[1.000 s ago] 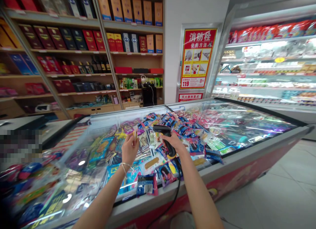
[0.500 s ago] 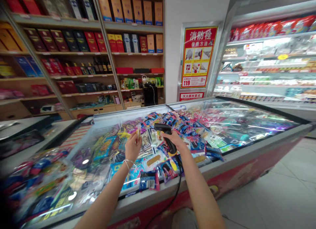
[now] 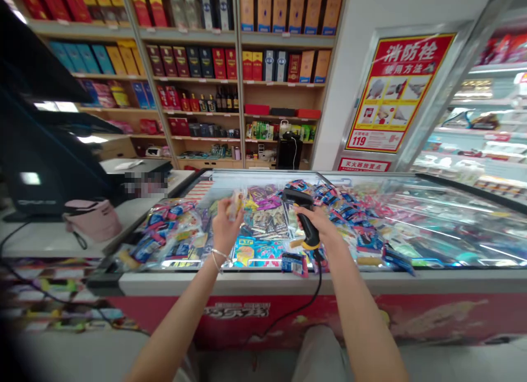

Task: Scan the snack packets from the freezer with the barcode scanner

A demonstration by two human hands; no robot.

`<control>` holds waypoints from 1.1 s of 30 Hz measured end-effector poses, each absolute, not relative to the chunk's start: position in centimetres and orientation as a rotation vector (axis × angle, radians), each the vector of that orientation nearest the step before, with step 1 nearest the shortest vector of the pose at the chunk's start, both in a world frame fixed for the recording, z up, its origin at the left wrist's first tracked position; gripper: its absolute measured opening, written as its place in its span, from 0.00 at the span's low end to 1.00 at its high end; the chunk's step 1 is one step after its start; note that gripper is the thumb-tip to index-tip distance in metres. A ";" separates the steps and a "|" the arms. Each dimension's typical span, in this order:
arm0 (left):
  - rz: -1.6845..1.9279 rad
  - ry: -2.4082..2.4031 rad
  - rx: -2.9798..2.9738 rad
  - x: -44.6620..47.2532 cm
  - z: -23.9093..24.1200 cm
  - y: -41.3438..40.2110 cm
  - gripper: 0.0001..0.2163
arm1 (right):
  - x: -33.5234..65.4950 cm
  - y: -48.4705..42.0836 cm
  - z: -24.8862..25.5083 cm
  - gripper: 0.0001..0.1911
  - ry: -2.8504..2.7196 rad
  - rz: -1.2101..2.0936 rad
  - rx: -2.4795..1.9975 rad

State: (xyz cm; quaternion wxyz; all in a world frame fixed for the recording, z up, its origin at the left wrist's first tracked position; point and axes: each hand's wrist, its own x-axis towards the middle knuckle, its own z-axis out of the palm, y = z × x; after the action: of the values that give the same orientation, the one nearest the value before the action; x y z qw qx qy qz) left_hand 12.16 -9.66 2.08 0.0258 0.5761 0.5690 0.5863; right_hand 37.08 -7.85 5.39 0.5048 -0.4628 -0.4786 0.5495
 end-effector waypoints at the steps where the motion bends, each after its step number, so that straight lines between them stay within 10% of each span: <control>1: 1.828 1.829 1.734 10.1 1.7 -10.2 0.17 | 35.6 -8.0 5.3 0.14 -1.151 1.350 -1.097; 13: 1.898 2.289 1.334 -7.0 -0.7 -10.6 0.29 | 20.5 -8.0 0.8 0.09 -1.116 1.712 -0.999; 33: 1.152 2.786 1.814 -7.9 -4.7 -9.4 0.26 | 14.0 -5.3 -3.7 0.10 -1.109 1.851 -1.021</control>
State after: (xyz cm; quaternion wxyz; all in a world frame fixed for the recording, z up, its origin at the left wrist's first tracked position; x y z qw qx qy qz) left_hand -7.86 -9.39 -4.72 -0.1874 0.5064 0.7778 0.3216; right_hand 14.00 -5.25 -3.73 0.3683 -0.3977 -0.4321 0.7208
